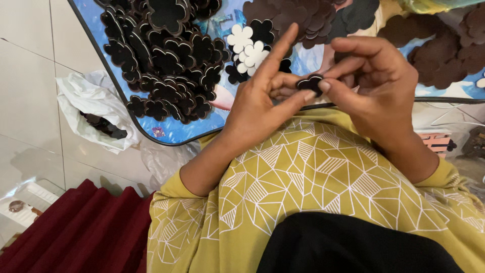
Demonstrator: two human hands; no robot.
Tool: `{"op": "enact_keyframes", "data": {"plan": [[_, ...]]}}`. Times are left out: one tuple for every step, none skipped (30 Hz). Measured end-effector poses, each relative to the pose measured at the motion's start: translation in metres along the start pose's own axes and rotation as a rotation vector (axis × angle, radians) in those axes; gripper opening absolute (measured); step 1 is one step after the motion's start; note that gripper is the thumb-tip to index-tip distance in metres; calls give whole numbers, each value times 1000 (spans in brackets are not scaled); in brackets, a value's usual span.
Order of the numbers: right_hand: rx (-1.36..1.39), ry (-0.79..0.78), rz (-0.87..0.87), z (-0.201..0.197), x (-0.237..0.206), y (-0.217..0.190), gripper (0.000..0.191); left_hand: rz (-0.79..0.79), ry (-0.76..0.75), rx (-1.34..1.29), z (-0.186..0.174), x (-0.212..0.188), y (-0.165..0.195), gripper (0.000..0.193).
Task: The person sits with a tray of flower-shaped cut pieces resting on their lap. They pick up individual flower pieces one at a time, align them between the fingers, and stack or arrange them into piles on the tray, occasionally reaching across the tray to place pieces with others of the same color.
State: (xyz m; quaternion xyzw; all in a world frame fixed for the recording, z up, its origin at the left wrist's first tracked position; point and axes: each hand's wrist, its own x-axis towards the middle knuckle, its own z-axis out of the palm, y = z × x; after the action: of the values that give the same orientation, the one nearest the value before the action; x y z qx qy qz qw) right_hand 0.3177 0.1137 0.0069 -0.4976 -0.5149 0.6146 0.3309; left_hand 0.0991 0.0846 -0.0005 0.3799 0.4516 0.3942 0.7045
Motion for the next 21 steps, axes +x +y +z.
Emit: {"op": "enact_keyframes", "data": {"plan": [[44, -2, 9, -1, 0, 2, 46, -15, 23, -20, 0, 2, -3, 88], [88, -4, 18, -2, 1, 3, 47, -29, 46, -39, 0, 2, -5, 87], [124, 2, 39, -2, 1, 4, 48, 11, 59, -25, 0, 2, -8, 85], [140, 11, 58, -3, 1, 4, 49, 51, 72, -12, 0, 1, -10, 82], [156, 21, 77, -3, 0, 3, 50, 75, 78, -22, 1, 1, -12, 81], [153, 33, 92, -3, 0, 2, 52, 100, 84, -32, 2, 1, -13, 79], [153, 33, 98, -2, 1, 0, 52, 109, 86, -63, 2, 0, -13, 77], [153, 32, 104, -1, 1, -3, 53, 123, 88, -56, 3, -1, -12, 77], [153, 22, 103, -1, 2, -6, 54, 136, 90, -48, 3, -2, -10, 76], [145, 18, 104, -1, 3, -9, 55, 155, 92, -4, 4, -3, -8, 75], [137, 14, 105, 0, 4, -13, 57, 161, 96, 48, 3, -3, -5, 75], [122, 17, 109, 1, 5, -17, 60, 167, 101, 99, 3, -4, -2, 75], [109, 12, 97, 2, 5, -19, 62, 157, 108, 157, 3, -5, 1, 75], [95, 7, 85, 4, 5, -22, 64, 156, 106, 191, 4, -6, 3, 76], [81, -5, 53, 6, 6, -22, 66, 155, 103, 225, 4, -7, 5, 77], [67, -17, 21, 7, 7, -23, 67, 164, 90, 235, 5, -7, 7, 77], [71, 8, 65, 8, 6, -22, 63, 176, 82, 254, 5, -7, 8, 78], [74, 32, 109, 8, 5, -21, 59, 189, 73, 273, 5, -7, 8, 79], [78, 54, 152, 7, 5, -19, 55, 206, 73, 302, 3, -6, 8, 80], [133, 34, 138, 5, 4, -17, 53, 223, 74, 332, 0, -6, 7, 82], [188, 13, 126, 4, 4, -14, 51, 184, 43, 206, -2, -5, 5, 83]]}}
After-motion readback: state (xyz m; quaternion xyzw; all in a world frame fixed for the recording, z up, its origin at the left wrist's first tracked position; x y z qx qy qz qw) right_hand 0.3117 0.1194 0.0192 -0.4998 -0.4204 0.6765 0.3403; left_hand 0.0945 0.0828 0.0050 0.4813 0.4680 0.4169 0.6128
